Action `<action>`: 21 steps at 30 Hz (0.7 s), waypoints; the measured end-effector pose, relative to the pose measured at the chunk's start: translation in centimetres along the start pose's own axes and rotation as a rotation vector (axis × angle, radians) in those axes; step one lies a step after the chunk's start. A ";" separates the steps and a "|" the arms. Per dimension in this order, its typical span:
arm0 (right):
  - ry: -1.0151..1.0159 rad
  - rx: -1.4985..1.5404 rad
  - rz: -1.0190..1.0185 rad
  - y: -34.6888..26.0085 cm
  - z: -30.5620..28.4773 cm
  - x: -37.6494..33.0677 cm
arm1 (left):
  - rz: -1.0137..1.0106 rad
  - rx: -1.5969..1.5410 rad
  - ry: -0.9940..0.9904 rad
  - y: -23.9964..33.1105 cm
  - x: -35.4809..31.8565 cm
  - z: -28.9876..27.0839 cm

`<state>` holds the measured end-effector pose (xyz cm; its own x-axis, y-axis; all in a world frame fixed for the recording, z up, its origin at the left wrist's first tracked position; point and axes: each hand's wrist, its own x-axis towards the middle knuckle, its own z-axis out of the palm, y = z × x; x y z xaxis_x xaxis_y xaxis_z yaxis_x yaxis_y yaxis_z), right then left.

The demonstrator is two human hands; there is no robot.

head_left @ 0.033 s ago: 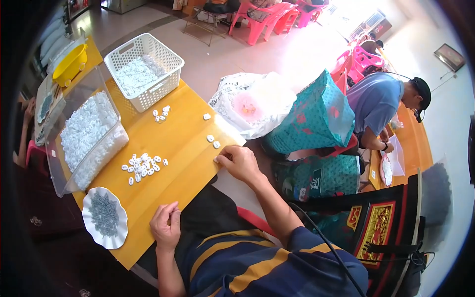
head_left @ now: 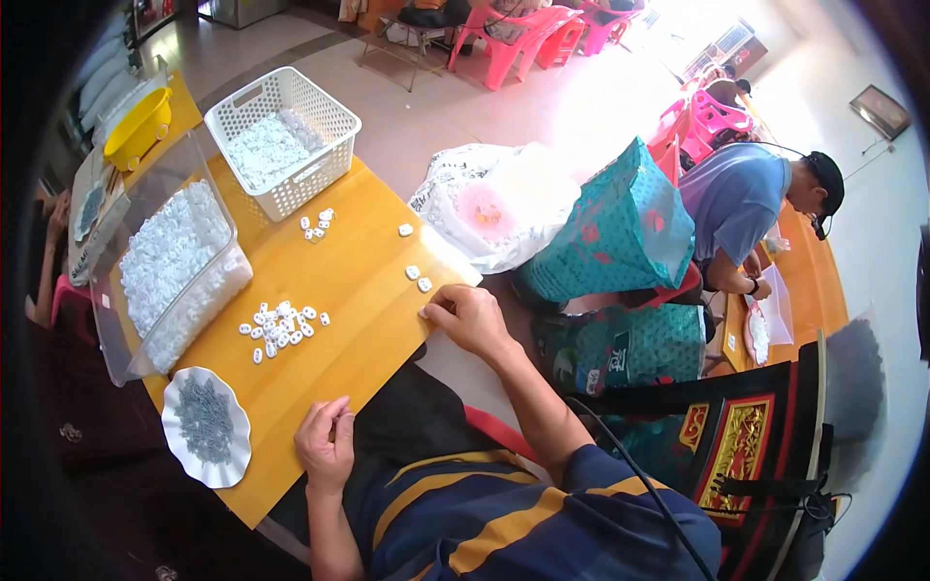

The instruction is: Assemble small white plastic components by hand at a table.

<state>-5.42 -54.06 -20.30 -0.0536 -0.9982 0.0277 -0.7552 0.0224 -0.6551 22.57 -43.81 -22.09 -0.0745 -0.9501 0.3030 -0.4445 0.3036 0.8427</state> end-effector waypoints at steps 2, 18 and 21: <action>0.016 0.008 0.047 0.0 -0.1 0.2 | 0.025 0.004 0.009 0.0 -0.1 0.1; 0.220 0.335 0.090 4.7 2.2 -5.8 | -0.004 0.008 -0.006 0.2 -0.3 -0.1; 0.060 0.157 0.074 7.4 3.8 -7.0 | -0.024 0.008 0.020 -0.2 -0.8 -0.1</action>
<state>-8.21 -47.07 -28.21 -0.1475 -0.9889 0.0169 -0.6369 0.0819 -0.7666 22.80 -43.07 -22.46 -0.0455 -0.9555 0.2914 -0.4528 0.2797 0.8466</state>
